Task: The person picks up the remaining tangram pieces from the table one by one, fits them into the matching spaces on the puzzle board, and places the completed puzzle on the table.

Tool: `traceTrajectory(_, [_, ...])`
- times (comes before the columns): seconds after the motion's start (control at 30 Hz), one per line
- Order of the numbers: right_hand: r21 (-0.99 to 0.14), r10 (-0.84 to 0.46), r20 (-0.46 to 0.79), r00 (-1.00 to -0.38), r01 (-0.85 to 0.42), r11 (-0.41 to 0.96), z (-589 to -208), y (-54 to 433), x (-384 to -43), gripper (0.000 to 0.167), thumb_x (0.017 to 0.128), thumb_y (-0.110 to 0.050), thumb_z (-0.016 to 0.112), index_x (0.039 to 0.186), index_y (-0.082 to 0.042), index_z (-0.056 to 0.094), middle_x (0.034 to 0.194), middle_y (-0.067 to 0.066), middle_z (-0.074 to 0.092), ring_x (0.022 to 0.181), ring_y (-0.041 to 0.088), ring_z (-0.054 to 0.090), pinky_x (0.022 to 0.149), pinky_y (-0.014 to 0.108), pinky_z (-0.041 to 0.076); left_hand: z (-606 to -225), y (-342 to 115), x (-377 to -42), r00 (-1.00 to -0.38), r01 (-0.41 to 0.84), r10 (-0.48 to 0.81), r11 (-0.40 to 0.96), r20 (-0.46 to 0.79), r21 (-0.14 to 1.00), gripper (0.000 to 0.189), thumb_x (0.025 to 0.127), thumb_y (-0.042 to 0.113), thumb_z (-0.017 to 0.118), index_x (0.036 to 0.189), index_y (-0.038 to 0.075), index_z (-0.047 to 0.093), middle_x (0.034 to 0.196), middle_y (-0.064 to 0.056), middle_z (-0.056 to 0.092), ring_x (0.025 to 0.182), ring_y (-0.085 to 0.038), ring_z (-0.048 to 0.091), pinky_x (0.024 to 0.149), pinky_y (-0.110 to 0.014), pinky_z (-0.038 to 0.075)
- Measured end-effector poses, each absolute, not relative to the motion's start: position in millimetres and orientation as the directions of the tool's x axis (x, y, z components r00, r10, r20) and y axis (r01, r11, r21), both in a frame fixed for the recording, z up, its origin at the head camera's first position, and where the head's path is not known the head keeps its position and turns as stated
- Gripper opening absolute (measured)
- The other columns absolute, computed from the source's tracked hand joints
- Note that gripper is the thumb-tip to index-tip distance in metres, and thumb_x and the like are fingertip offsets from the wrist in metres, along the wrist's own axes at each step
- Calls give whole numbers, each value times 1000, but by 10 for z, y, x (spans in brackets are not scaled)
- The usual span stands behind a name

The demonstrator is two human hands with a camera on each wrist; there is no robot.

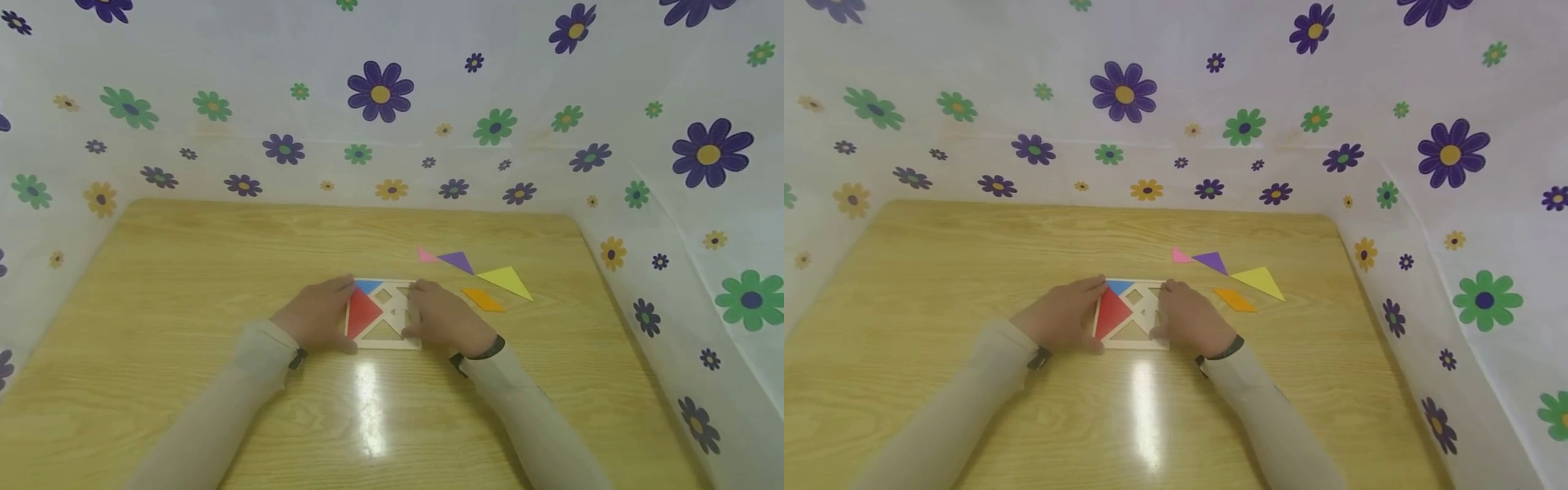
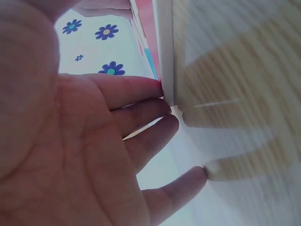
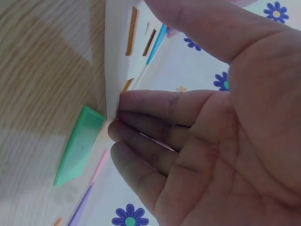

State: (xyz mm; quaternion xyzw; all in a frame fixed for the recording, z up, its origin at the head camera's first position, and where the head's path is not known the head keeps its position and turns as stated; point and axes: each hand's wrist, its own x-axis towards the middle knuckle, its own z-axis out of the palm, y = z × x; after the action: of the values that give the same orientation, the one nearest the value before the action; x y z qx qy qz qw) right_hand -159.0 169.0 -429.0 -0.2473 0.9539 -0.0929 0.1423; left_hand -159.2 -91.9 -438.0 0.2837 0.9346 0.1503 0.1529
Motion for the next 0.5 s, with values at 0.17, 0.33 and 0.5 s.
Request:
traceTrajectory(0.17, [-234,-501,-226,-835,-452,860,-4267,1695,-1592,59,85,-35,86,129,0,66,133,13,62,118,27,58,107,39,50,-4448,-913,-1609,-797,483,569,801,-202,353,114,75,57,84,160,1,33,168,-15,31,154,-32,31,123,-48,31])
traceTrajectory(0.33, [-240,-498,-237,-834,-447,862,-4245,1697,-1583,66,85,-36,85,136,1,63,136,15,61,123,30,58,109,42,48,-4497,-901,-1641,-816,452,539,821,-210,350,107,82,67,74,162,9,33,167,-11,33,153,-33,34,120,-55,33])
traceTrajectory(0.5, [-244,-496,-242,-834,-442,863,-4221,1691,-1572,70,86,-36,85,139,2,60,138,16,59,125,31,57,110,42,48,-4506,-918,-1665,-823,447,532,823,-198,352,96,88,61,71,161,9,37,166,-11,36,152,-33,35,119,-59,33])
